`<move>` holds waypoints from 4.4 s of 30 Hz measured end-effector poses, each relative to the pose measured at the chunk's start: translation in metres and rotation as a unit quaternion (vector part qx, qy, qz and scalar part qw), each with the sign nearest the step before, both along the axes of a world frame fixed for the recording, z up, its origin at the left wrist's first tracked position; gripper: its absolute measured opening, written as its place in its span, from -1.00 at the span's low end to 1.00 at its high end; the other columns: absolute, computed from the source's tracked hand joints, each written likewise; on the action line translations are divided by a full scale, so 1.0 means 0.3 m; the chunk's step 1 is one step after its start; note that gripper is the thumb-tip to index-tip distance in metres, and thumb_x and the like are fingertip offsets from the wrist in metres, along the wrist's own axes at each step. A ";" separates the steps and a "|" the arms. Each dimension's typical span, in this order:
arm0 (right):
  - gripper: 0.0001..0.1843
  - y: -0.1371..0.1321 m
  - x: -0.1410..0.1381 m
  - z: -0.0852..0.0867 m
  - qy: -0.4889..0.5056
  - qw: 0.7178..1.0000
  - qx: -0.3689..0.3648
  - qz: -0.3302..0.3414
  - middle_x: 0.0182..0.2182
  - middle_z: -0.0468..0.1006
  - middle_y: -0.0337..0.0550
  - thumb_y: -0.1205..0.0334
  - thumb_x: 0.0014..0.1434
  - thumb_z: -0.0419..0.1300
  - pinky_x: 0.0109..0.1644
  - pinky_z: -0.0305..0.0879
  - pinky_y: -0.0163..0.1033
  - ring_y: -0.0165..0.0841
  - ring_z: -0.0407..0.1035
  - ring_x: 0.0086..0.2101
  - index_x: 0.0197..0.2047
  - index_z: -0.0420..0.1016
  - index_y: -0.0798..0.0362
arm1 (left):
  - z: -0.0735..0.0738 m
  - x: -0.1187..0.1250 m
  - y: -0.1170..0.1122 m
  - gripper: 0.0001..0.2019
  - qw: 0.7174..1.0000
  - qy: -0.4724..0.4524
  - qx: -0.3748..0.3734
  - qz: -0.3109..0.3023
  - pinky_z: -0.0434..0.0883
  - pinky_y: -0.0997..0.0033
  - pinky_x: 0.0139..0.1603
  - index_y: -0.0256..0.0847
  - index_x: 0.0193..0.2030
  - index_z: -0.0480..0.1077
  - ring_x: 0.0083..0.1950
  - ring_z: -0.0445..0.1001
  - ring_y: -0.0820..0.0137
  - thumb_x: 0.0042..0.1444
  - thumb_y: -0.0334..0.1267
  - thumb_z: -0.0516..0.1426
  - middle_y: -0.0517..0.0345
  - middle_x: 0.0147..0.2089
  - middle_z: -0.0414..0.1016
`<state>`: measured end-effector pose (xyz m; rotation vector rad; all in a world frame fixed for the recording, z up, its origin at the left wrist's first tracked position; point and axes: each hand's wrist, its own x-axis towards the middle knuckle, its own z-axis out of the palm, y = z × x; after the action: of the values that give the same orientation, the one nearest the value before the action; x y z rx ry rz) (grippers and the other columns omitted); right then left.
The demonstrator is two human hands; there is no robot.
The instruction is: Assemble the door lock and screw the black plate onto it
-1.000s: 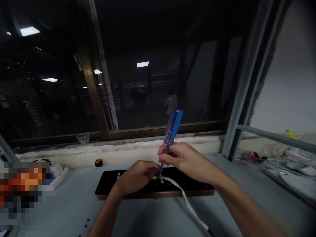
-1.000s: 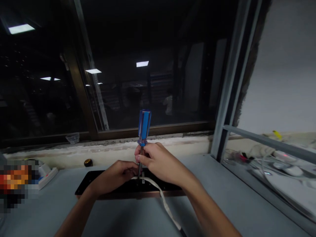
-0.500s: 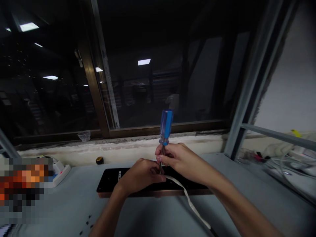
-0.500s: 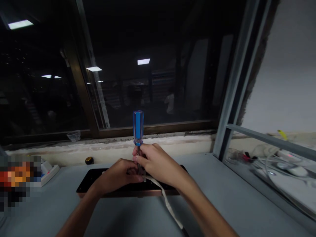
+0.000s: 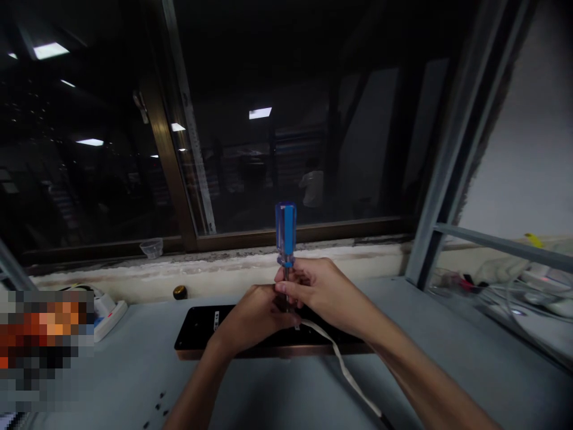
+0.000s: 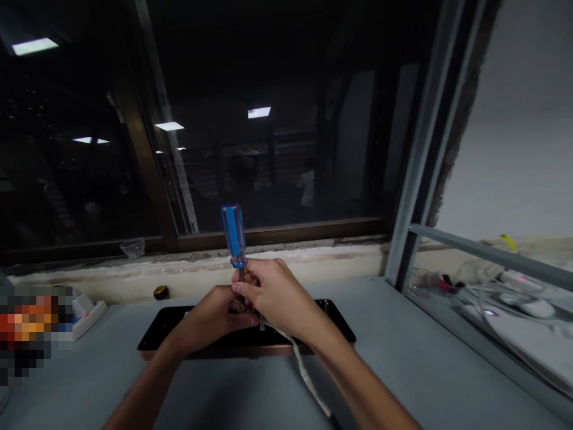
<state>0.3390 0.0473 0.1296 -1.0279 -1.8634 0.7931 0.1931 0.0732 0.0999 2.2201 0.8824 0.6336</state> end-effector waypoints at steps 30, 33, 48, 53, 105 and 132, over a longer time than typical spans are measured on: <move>-0.82 -0.107 0.069 0.107 0.280 0.952 0.116 -0.044 -0.54 0.47 -0.26 0.12 0.06 0.14 -0.52 0.32 -0.33 -0.45 0.37 -0.54 -0.46 0.41 0.05 | -0.215 -0.505 -0.238 -0.84 0.959 0.243 0.017 0.145 0.20 0.59 -0.34 -0.14 -0.51 0.44 -0.37 0.37 0.45 -0.07 -0.34 0.04 0.22 -0.44 0.43; -0.81 -0.115 0.063 0.111 0.275 0.954 0.116 -0.034 -0.54 0.47 -0.25 0.12 0.07 0.14 -0.51 0.33 -0.32 -0.45 0.37 -0.54 -0.47 0.41 0.05 | -0.267 -0.520 -0.229 -0.82 0.958 0.247 0.045 0.135 0.19 0.60 -0.38 -0.15 -0.57 0.40 -0.40 0.37 0.47 -0.04 -0.34 0.03 0.23 -0.47 0.42; -0.81 -0.161 0.086 0.142 0.349 0.933 0.082 0.039 -0.57 0.50 -0.25 0.12 0.06 0.14 -0.54 0.33 -0.36 -0.48 0.35 -0.61 -0.48 0.43 0.03 | -0.091 -0.238 -0.241 -0.81 0.925 -0.300 -0.042 0.231 0.26 0.56 -0.41 -0.16 -0.33 0.40 -0.46 0.28 0.50 -0.03 -0.11 0.11 0.25 -0.54 0.33; -0.79 -0.191 0.106 0.157 0.368 0.921 0.125 0.030 -0.56 0.51 -0.22 0.10 0.07 0.13 -0.55 0.34 -0.36 -0.46 0.37 -0.60 -0.44 0.46 0.04 | 0.073 -0.047 -0.179 -0.81 0.799 -0.557 -0.183 0.135 0.27 0.64 -0.39 -0.28 -0.41 0.41 -0.45 0.27 0.57 -0.16 -0.22 0.24 0.21 -0.50 0.29; -0.88 -0.228 0.129 0.157 0.044 0.958 0.279 -0.053 -0.45 0.57 -0.21 0.21 0.04 0.16 -0.36 0.41 -0.23 -0.29 0.46 -0.39 -0.36 0.53 -0.16 | 0.058 0.096 -0.079 -0.95 0.709 -0.602 -0.355 0.093 0.42 0.65 -0.39 -0.33 -0.41 0.42 -0.44 0.46 0.55 -0.08 -0.43 0.17 0.16 -0.45 0.48; -0.68 -0.091 0.122 0.117 0.071 0.996 -0.030 -0.046 -0.66 0.42 -0.22 0.02 -0.04 0.20 -0.56 0.29 -0.35 -0.47 0.31 -0.63 -0.54 0.42 0.14 | -0.099 0.070 0.048 -0.80 0.966 -0.029 0.120 0.226 0.25 0.43 -0.26 -0.22 -0.37 0.38 -0.31 0.40 0.36 0.08 -0.19 -0.01 0.11 -0.36 0.47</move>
<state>0.3757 0.0200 0.1646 -1.0593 -1.6703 0.8489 0.2140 0.0877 0.0703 2.2035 1.3602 1.0604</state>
